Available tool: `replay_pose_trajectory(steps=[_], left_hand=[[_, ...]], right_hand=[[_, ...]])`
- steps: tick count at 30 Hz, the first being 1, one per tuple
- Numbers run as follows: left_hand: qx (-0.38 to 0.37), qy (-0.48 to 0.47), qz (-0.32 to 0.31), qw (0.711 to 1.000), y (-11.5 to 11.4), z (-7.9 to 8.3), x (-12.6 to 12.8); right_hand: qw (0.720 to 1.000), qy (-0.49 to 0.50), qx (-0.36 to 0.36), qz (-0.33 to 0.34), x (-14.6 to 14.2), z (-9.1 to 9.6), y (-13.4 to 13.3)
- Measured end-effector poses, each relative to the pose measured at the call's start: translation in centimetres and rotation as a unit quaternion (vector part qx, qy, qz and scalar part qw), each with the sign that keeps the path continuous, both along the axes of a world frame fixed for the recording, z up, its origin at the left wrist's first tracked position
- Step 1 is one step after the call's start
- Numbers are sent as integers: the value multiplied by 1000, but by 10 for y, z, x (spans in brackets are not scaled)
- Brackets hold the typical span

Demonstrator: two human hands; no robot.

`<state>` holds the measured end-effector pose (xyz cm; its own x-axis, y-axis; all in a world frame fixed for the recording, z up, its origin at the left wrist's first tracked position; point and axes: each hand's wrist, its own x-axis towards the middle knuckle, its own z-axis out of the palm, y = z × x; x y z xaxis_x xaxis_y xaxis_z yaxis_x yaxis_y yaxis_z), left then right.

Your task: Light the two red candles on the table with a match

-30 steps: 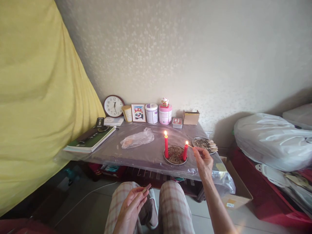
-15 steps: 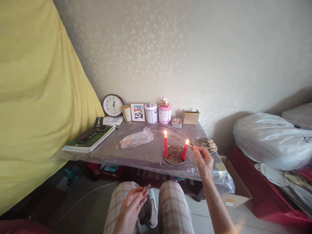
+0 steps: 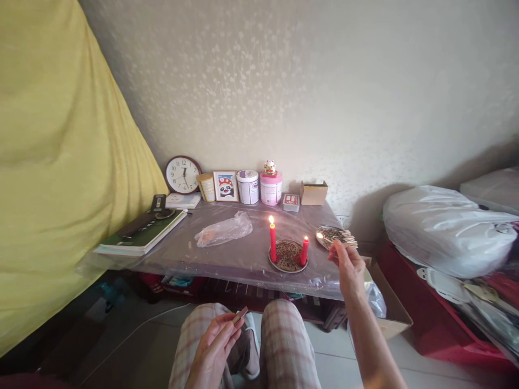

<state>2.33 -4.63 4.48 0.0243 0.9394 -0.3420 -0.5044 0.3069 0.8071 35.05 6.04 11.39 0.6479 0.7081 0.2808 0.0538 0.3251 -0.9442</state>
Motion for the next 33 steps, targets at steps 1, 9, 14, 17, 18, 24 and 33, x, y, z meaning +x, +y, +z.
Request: replay_pose_trajectory(steps=[1,9,14,17,18,24,33], left_hand=[[-3,0,0,1000,0,0,0],[-8,-7,-1,1000,3,-4,3],[-4,-2,-6,1000,4,-10,4],[-3,-2,-23,1000,5,-11,4],[-1,-2,-23,1000,5,-11,4],[-3,-8,-30,1000,6,-13,2],[-3,5,-47,999,11,-15,6]], right_hand=[[1000,9,8,10,6,6,-3],[999,-35,27,3,69,43,-30],[998,-40,46,-30,98,53,-41],[998,-35,41,21,103,50,-41],[998,-41,28,25,103,47,-39],[999,-50,-10,-4,111,29,-33],[987,-83,-135,-24,130,0,-19]])
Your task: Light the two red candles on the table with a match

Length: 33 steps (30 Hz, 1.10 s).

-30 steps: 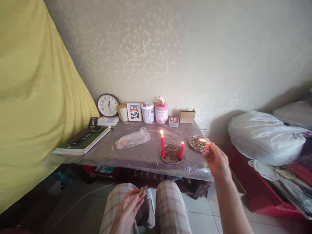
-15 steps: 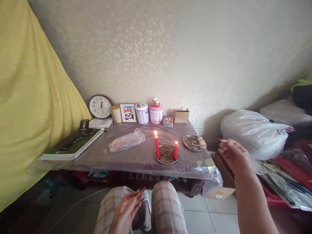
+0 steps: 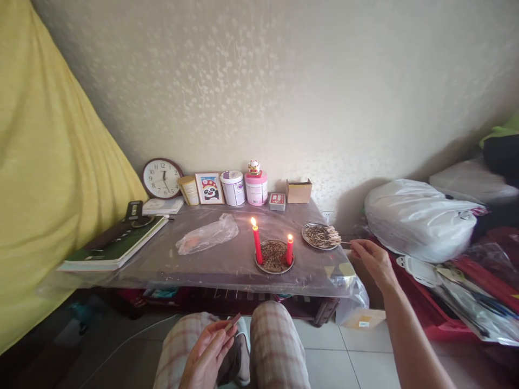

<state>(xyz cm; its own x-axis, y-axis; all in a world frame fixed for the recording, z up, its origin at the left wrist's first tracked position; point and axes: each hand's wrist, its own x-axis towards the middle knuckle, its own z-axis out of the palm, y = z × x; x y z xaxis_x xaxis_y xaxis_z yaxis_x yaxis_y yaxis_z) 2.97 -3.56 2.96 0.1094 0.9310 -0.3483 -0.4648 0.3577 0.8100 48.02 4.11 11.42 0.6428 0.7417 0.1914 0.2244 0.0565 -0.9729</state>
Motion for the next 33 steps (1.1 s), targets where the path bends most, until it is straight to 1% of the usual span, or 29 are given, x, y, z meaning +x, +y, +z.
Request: replay_pose_trajectory(steps=[4,11,16,20,23,28,33], left_hand=[[1,15,-3,1000,0,0,-2],[-9,15,-1,1000,3,-8,0],[-18,15,-7,1000,5,-16,-4],[-38,6,-8,999,7,-21,-6],[-46,2,-4,999,10,-26,-7],[-62,-2,4,998,15,-36,-8],[-80,-10,3,997,23,-49,-12]], right_hand=[[1000,22,2,-6,8,-12,7],[999,31,24,-3,21,-20,15],[1000,6,13,-25,35,-39,33],[998,-40,-19,-37,46,-55,50],[994,-79,-64,-41,54,-60,63],[982,-135,-127,-36,61,-59,85],[974,-157,-161,-38,60,-56,99]])
